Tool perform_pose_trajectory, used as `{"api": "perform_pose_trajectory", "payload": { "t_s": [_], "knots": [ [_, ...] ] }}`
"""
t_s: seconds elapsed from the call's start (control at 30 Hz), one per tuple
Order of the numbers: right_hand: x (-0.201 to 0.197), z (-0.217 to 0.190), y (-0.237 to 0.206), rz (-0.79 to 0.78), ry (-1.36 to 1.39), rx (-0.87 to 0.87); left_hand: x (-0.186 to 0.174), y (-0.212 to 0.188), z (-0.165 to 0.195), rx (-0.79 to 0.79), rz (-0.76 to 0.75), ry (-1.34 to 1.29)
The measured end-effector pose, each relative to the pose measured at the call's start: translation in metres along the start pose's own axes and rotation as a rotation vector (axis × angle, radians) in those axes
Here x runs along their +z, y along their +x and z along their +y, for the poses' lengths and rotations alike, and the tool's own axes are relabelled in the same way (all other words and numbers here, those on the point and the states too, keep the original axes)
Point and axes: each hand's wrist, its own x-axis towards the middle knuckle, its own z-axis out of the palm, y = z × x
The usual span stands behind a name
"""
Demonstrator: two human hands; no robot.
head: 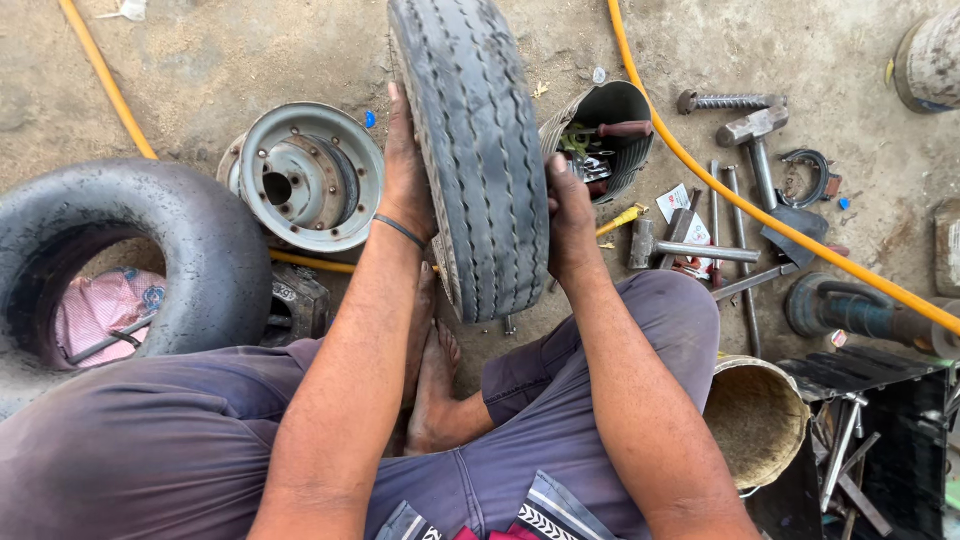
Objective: The person uses a screwdriver to repeatedly poke and scrape the tread of a motorcycle tire, likely to remove embedded debris. The person holds the tire with one hand and manipulates the tool with the other while sitting on the ground.
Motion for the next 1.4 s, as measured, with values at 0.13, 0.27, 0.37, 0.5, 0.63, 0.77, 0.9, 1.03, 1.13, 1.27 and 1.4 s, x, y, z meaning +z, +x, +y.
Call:
{"api": "perform_pose_trajectory", "payload": {
  "t_s": [0.13,0.27,0.37,0.5,0.63,0.77,0.9,1.03,1.13,1.27,1.4],
  "knots": [
    [0.029,-0.007,-0.008,0.033,-0.141,0.034,0.001,-0.001,-0.004,0.028,-0.015,0.006],
    [0.038,-0.014,-0.009,0.079,-0.101,-0.005,0.006,0.000,-0.008,0.013,0.025,0.004],
    [0.033,-0.019,0.001,0.052,0.037,0.036,0.008,0.004,-0.011,-0.043,0.059,-0.020],
    [0.031,-0.023,0.003,0.090,-0.074,0.025,0.005,0.006,-0.009,-0.002,0.045,0.004],
    [0.037,-0.027,-0.002,0.037,-0.230,-0.024,-0.002,0.008,-0.002,0.024,-0.029,-0.125],
    [0.041,-0.025,-0.004,-0.005,-0.270,-0.014,-0.007,0.007,-0.004,0.057,0.027,-0.102],
    [0.038,-0.017,-0.006,0.045,-0.181,0.086,-0.008,0.006,-0.008,0.087,0.042,-0.043],
    [0.034,-0.013,-0.009,0.075,-0.177,0.038,-0.003,0.004,-0.010,0.027,0.098,-0.035],
    [0.032,-0.017,-0.006,0.009,-0.002,0.029,0.003,0.004,-0.010,0.018,0.074,-0.098],
    [0.031,-0.024,-0.004,0.072,-0.055,0.112,0.007,0.006,-0.005,-0.009,0.081,-0.111],
    [0.028,-0.022,-0.006,-0.017,-0.163,0.007,0.005,0.003,-0.001,0.044,0.040,-0.070]
  ]
}}
